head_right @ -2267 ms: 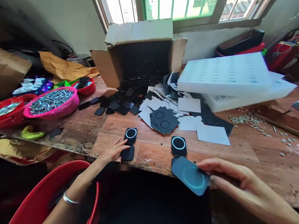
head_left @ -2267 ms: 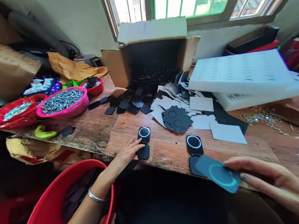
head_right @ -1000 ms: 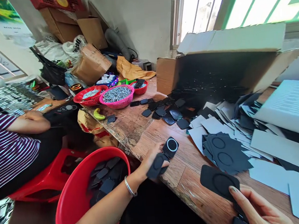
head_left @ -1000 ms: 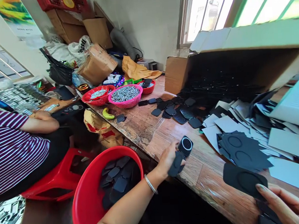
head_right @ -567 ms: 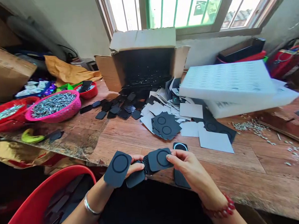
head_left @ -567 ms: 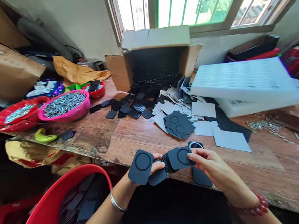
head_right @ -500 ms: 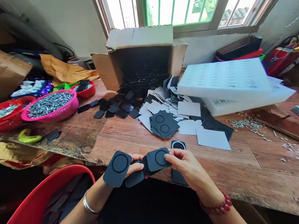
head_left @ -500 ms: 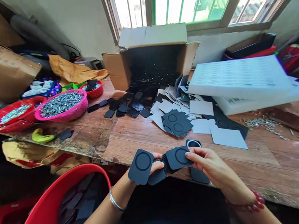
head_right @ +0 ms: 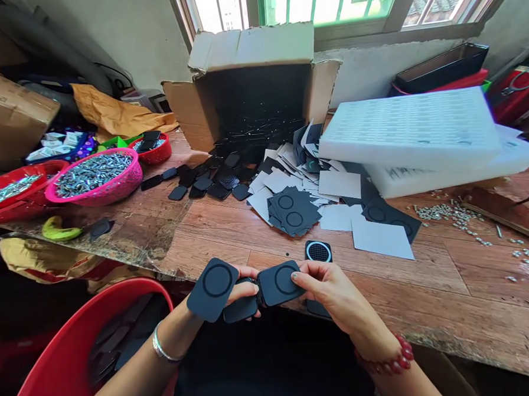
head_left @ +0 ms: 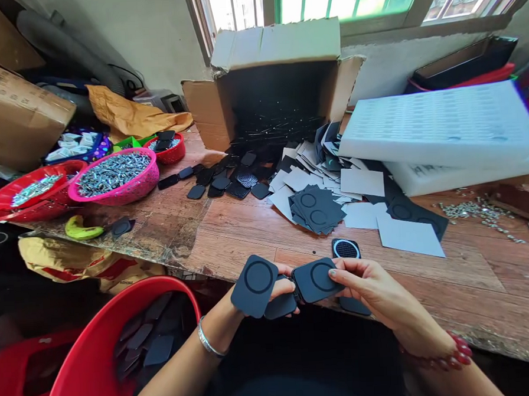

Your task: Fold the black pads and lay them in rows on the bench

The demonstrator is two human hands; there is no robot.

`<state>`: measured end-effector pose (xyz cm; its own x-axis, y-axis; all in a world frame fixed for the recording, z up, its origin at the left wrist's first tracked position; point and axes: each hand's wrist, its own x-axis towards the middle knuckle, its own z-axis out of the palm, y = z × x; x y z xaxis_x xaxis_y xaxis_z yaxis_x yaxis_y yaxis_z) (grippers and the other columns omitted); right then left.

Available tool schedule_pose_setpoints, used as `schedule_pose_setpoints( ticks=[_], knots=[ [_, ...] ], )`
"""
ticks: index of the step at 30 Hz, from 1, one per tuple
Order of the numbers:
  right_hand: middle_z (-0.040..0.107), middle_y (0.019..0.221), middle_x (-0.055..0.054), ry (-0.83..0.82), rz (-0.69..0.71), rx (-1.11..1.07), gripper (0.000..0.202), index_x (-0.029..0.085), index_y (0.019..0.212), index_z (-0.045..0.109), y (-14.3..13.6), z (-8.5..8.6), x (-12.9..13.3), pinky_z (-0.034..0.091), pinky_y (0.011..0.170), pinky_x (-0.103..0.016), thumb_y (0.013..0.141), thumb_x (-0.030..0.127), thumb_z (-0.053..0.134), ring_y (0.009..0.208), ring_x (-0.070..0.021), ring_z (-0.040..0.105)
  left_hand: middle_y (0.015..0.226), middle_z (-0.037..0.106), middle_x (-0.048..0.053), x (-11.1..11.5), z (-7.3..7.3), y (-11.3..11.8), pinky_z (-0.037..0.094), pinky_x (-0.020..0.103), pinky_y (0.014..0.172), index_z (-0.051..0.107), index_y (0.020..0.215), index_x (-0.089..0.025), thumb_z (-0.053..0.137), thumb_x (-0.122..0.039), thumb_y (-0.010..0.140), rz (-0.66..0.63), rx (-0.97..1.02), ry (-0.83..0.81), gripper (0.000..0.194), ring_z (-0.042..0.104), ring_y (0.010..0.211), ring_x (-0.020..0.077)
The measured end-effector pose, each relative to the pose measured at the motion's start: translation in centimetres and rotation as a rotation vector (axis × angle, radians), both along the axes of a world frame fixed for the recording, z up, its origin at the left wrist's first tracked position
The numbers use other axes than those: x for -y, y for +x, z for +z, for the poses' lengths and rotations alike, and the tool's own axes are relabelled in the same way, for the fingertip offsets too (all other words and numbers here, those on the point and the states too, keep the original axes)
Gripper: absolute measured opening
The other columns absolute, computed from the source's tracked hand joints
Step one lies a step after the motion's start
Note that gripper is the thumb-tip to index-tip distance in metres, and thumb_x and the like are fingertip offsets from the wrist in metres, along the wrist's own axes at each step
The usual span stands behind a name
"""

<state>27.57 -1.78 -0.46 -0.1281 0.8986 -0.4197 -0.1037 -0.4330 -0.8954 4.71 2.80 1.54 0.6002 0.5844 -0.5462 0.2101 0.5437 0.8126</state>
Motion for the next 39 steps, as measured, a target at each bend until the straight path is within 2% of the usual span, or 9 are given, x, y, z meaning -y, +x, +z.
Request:
schedule_pose_setpoints(
  ticks=[4, 11, 17, 23, 32, 39],
  knots=[
    [0.066, 0.08, -0.006, 0.004, 0.003, 0.039, 0.047, 0.016, 0.068, 0.06, -0.1, 0.2, -0.1, 0.052, 0.063, -0.029, 0.067, 0.058, 0.08, 0.074, -0.0183, 0.062, 0.068, 0.07, 0.001, -0.1, 0.0, -0.1, 0.052, 0.023, 0.055, 0.072, 0.1, -0.017, 0.067, -0.029, 0.076, -0.025, 0.001, 0.015, 0.027, 0.068, 0.061, 0.0157],
    [0.056, 0.07, 0.0, 0.011, 0.013, 0.063, 0.045, 0.018, 0.064, 0.054, -0.1, -0.2, -0.3, 0.047, 0.06, -0.025, 0.071, 0.054, 0.079, 0.065, -0.0121, 0.051, 0.063, 0.07, 0.0, 0.0, -0.5, -0.4, 0.052, 0.023, 0.053, 0.072, 0.1, -0.018, 0.064, -0.03, 0.077, -0.025, 0.007, 0.037, 0.028, 0.067, 0.058, 0.0154],
    [0.054, 0.069, 0.001, -0.012, 0.014, 0.073, 0.05, 0.018, 0.061, 0.051, -0.4, 0.3, -0.5, 0.046, 0.061, -0.026, 0.065, 0.058, 0.081, 0.064, -0.0122, 0.049, 0.064, 0.069, 0.001, -0.2, -0.5, -0.5, 0.052, 0.022, 0.053, 0.069, 0.096, -0.016, 0.066, -0.03, 0.075, -0.032, 0.017, 0.027, 0.026, 0.068, 0.059, 0.0158],
    [0.054, 0.071, 0.0, 0.005, 0.011, 0.091, 0.05, 0.019, 0.061, 0.049, -0.6, 0.3, -0.4, 0.043, 0.058, -0.024, 0.066, 0.059, 0.079, 0.065, -0.0125, 0.049, 0.068, 0.071, 0.002, -0.3, -0.4, -0.4, 0.053, 0.023, 0.053, 0.068, 0.097, -0.015, 0.068, -0.028, 0.073, -0.012, 0.03, -0.037, 0.027, 0.068, 0.06, 0.0156],
    [0.051, 0.067, 0.0, 0.061, 0.015, 0.136, 0.048, 0.018, 0.059, 0.051, -0.8, 0.2, -0.4, 0.037, 0.055, -0.024, 0.069, 0.058, 0.077, 0.062, -0.0115, 0.043, 0.071, 0.071, 0.002, -0.3, -1.1, -0.7, 0.053, 0.022, 0.053, 0.07, 0.098, -0.016, 0.068, -0.03, 0.074, -0.025, 0.06, -0.001, 0.028, 0.068, 0.06, 0.0154],
    [0.054, 0.069, -0.001, 0.104, -0.017, 0.205, 0.049, 0.019, 0.058, 0.051, -1.2, 1.0, -0.2, 0.039, 0.053, -0.024, 0.071, 0.06, 0.074, 0.061, -0.0118, 0.044, 0.073, 0.071, 0.002, -0.1, -0.8, -0.8, 0.053, 0.024, 0.056, 0.071, 0.097, -0.017, 0.066, -0.031, 0.077, -0.023, 0.051, 0.044, 0.025, 0.067, 0.062, 0.0155]
  ],
)
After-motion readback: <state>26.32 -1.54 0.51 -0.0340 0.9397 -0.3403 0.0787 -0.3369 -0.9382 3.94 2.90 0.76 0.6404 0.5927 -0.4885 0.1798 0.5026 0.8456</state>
